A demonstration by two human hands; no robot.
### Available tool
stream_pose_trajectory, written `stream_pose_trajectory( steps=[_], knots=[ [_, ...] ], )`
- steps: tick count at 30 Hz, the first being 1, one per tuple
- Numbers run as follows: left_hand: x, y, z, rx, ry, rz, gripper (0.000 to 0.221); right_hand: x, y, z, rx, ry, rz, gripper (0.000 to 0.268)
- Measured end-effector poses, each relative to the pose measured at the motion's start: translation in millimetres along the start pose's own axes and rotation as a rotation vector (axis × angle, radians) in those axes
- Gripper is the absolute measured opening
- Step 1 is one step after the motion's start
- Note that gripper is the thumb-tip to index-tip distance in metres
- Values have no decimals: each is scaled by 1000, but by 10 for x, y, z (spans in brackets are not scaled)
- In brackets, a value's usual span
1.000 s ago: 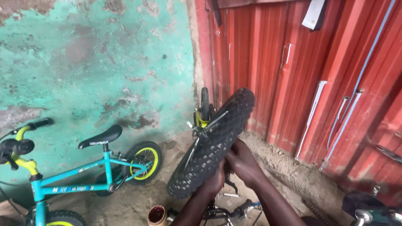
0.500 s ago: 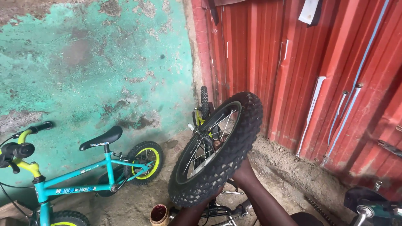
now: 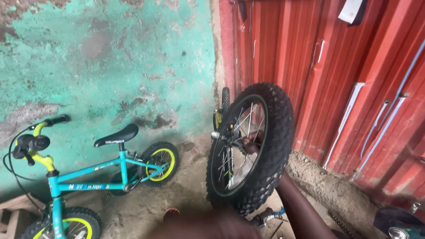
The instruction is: Fixing a bicycle wheel by loosening the axle nuts with a wrench and removing the wheel from the frame for inspection.
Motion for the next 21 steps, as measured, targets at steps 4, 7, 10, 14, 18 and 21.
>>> stream_pose_trajectory(
  steps=[4, 7, 10, 14, 18, 21],
  knots=[
    [976, 964, -250, -244, -1085, 704, 20, -170, -32, -467, 42, -3, 0, 19],
    [1212, 1042, -116, -258, -1112, 745, 65, -274, -432, -1498, 59, 31, -7, 19],
    [1573, 994, -104, -274, -1174, 715, 49, -349, -485, -1688, 74, 44, -8, 18],
    [1899, 1046, -117, -540, -1292, 597, 23, -376, -417, -1721, 84, 51, -14, 18],
    [2056, 1052, -55, -734, -1365, 549, 19, -404, -351, -1684, 103, 49, -25, 18],
    [2040, 1015, -19, -835, -1378, 515, 18, -418, -300, -1656, 123, 52, -29, 17]
  ],
)
Point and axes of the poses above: each hand's wrist, its own x-axis towards the middle knuckle, its own y-axis out of the back of the hand, z = x × y, the point moved 3 cm from there along x, towards the middle knuckle, and after that the axes turned 8 degrees about -z, right-handed, at the moved point
